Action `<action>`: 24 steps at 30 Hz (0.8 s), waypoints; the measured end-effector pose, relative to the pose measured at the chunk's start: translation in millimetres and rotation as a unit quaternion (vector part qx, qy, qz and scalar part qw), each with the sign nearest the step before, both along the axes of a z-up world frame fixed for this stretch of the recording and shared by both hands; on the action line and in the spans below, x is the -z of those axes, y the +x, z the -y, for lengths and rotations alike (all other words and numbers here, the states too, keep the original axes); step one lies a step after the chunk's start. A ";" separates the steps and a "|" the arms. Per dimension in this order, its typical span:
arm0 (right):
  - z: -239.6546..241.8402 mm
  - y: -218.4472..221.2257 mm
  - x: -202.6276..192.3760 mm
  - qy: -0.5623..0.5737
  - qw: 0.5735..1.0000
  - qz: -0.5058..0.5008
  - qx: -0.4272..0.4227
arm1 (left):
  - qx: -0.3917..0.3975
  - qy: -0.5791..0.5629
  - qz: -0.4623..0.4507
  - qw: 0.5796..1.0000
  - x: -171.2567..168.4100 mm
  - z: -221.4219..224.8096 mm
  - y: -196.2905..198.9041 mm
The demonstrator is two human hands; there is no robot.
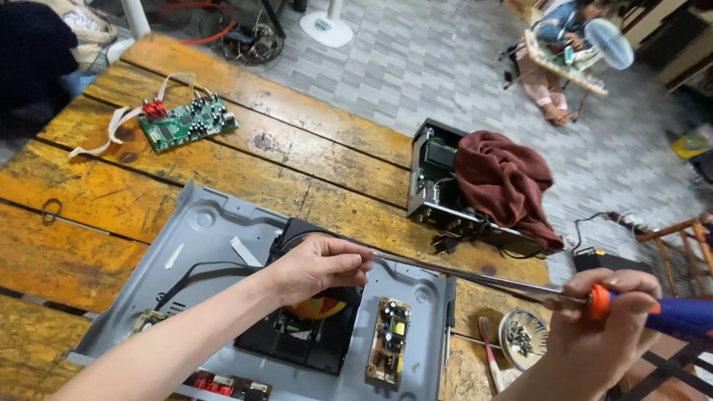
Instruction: Repairing a DVD player by unscrewing components and adjusting the disc tray mechanism.
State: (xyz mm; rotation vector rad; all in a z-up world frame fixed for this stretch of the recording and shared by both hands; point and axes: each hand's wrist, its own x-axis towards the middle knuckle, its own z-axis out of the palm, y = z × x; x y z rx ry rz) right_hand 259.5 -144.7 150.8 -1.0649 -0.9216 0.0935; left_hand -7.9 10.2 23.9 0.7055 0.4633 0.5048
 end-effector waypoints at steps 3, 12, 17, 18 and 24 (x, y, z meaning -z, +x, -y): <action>-5.8 5.1 0.0 -0.039 0.997 -0.020 -0.057 | 0.024 -0.040 0.057 0.997 5.4 -0.2 1.4; -11.0 9.8 9.2 -0.045 0.997 0.000 -0.060 | -0.037 -0.106 0.002 0.994 4.8 6.2 4.9; -8.8 4.0 10.5 -0.010 1.000 0.010 0.004 | -0.045 -0.064 -0.016 0.997 1.0 1.2 1.8; -7.4 0.6 7.1 -0.022 0.999 -0.027 -0.013 | -0.047 -0.041 -0.013 0.998 -0.3 0.3 1.5; -6.7 -0.4 6.1 -0.010 0.999 -0.030 -0.022 | -0.004 -0.032 -0.013 0.999 9.0 1.3 0.8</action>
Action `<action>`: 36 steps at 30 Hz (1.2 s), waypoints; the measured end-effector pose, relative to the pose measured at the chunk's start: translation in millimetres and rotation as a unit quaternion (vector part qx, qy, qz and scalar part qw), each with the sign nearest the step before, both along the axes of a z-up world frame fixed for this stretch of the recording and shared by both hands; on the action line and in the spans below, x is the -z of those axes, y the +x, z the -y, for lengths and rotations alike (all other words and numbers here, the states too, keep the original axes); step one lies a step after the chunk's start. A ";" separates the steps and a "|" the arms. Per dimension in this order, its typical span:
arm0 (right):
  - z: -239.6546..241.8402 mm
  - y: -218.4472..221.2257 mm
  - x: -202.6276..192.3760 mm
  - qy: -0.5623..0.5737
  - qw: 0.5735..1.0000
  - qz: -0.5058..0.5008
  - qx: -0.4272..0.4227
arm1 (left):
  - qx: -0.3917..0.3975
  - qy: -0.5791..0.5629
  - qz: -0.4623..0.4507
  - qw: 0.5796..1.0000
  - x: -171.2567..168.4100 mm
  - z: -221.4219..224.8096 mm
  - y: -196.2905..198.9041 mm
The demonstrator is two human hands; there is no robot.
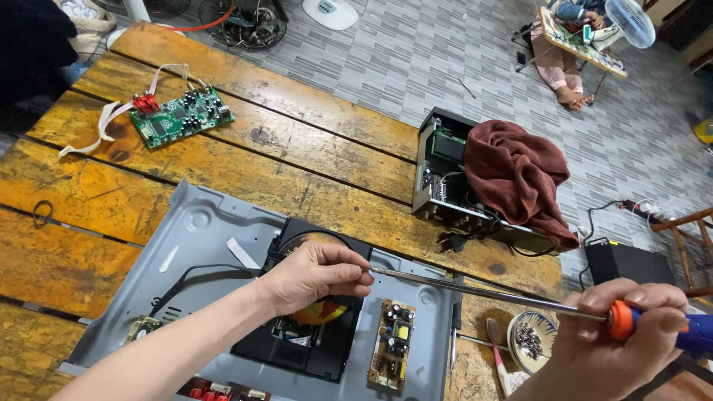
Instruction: Repairing a DVD player by unscrewing components and adjusting the disc tray mechanism.
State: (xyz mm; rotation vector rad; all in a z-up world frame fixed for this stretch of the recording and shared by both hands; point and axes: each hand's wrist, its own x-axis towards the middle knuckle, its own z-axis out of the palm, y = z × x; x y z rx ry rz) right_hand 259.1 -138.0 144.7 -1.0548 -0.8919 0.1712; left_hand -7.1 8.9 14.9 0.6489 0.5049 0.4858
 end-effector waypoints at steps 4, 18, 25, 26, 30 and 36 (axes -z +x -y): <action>-0.5 -0.7 -0.6 -0.003 1.000 -0.008 -0.002 | 0.003 -0.008 -0.010 1.000 4.4 3.3 3.2; -0.8 -2.2 1.6 -0.014 1.000 -0.015 0.010 | 0.009 -0.048 -0.010 0.999 -9.2 4.8 0.7; -1.0 -4.5 -1.2 -0.019 1.000 0.014 0.006 | 0.008 -0.056 -0.005 0.998 -3.1 5.0 1.8; -0.5 -2.0 0.0 -0.025 1.000 0.009 0.001 | 0.007 -0.063 0.012 0.998 -0.9 5.1 2.0; -1.9 -0.5 2.5 -0.020 1.000 -0.004 0.005 | 0.004 -0.085 0.040 0.996 -1.9 6.3 2.0; -2.0 -8.2 -2.8 -0.037 0.999 -0.016 0.009 | 0.008 -0.095 0.046 0.994 -5.3 6.6 0.3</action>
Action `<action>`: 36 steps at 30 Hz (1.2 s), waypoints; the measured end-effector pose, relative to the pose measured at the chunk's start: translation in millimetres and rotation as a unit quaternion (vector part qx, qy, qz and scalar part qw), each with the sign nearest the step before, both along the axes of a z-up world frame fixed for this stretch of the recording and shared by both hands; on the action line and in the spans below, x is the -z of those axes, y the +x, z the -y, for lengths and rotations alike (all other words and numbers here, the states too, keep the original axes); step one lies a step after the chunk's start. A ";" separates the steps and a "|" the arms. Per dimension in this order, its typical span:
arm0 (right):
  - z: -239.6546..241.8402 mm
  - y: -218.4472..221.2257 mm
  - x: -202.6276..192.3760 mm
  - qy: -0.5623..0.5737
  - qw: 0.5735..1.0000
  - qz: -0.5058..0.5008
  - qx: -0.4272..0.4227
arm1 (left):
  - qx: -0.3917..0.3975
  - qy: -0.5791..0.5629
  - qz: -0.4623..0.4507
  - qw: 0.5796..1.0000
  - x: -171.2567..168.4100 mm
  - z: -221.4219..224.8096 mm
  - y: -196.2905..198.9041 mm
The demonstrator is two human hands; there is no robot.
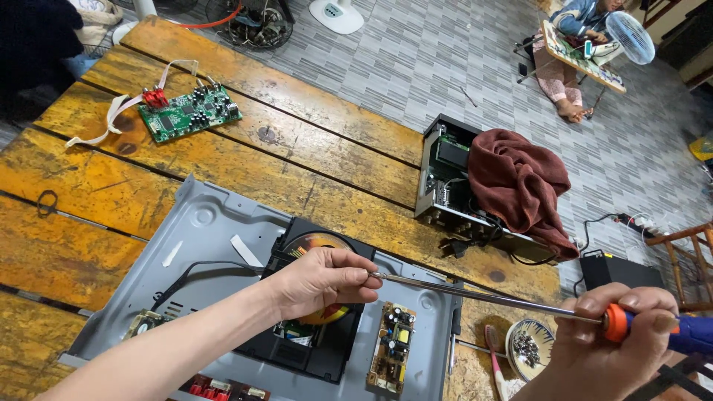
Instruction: Repairing a DVD player by unscrewing components and adjusting the disc tray mechanism.
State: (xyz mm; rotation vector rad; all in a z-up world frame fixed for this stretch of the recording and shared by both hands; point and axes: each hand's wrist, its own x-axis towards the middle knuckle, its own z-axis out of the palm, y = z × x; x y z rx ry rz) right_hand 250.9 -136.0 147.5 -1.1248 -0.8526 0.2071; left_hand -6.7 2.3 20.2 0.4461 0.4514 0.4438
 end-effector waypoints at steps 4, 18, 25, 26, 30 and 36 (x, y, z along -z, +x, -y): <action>-0.5 6.6 1.9 0.004 1.000 0.007 -0.023 | 0.002 0.008 -0.005 1.000 0.6 -0.1 0.6; 20.2 15.5 11.0 0.083 0.982 0.080 -0.151 | 0.037 0.036 -0.020 0.998 8.1 3.3 3.0; 15.7 -0.4 1.0 0.043 0.991 0.010 -0.129 | 0.026 0.103 -0.021 0.994 4.2 15.3 6.4; 13.9 -2.7 1.2 0.028 0.994 0.006 -0.103 | 0.023 0.115 -0.015 0.993 7.2 15.7 6.7; 8.6 23.0 8.0 0.040 0.989 0.023 -0.138 | 0.029 0.183 0.032 0.982 8.6 19.3 7.0; 16.8 12.8 -1.1 0.044 0.990 0.046 -0.128 | 0.042 0.227 0.036 0.972 -13.4 29.2 0.5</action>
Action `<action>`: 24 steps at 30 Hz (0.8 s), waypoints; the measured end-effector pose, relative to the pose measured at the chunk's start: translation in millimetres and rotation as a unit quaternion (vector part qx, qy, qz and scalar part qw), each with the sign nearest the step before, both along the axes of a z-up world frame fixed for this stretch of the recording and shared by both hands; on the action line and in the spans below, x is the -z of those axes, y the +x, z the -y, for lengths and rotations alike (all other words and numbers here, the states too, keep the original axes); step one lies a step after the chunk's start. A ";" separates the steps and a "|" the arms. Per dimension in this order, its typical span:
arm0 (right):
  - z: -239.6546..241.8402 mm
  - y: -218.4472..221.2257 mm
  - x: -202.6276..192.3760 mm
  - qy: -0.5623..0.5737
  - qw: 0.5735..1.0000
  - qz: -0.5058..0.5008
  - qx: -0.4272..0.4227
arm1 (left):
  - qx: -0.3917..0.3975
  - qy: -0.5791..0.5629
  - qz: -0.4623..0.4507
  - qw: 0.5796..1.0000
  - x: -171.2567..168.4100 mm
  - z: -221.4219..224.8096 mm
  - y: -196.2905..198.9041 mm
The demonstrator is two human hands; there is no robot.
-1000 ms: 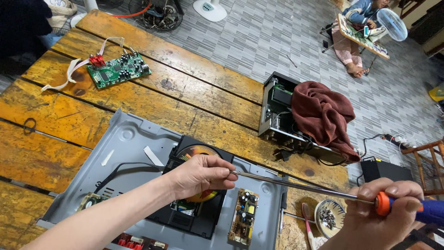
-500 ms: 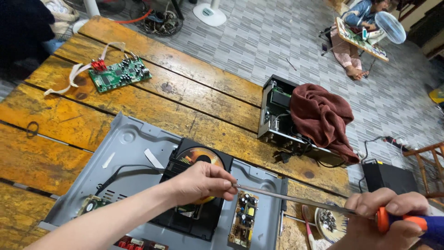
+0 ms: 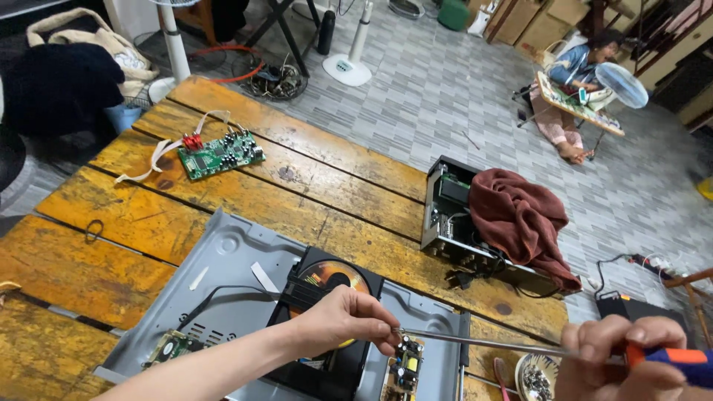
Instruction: Repairing a DVD player by unscrewing components and adjusting the disc tray mechanism.
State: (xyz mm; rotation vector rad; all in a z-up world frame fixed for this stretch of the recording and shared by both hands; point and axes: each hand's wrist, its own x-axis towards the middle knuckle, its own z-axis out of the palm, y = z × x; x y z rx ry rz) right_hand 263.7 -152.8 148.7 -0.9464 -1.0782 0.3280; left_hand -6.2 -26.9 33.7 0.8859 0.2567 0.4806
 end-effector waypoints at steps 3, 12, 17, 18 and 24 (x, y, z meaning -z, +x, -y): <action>-0.4 -18.5 -1.4 -0.007 0.998 -0.022 0.052 | -0.007 -0.023 0.028 0.999 3.6 -2.3 -0.5; -15.5 -44.5 -6.5 -0.023 0.992 -0.005 0.128 | -0.008 -0.032 0.034 0.999 8.1 -1.7 0.6; -23.3 -37.8 2.8 0.029 0.998 -0.006 0.062 | -0.004 -0.023 0.011 1.000 10.2 -0.7 0.5; -24.3 -40.8 2.8 0.031 0.996 -0.004 0.078 | -0.005 -0.022 0.010 1.000 11.7 -1.7 1.0; -23.1 -37.6 0.8 0.002 0.995 0.019 0.103 | -0.013 -0.051 0.013 0.999 12.0 -1.9 4.4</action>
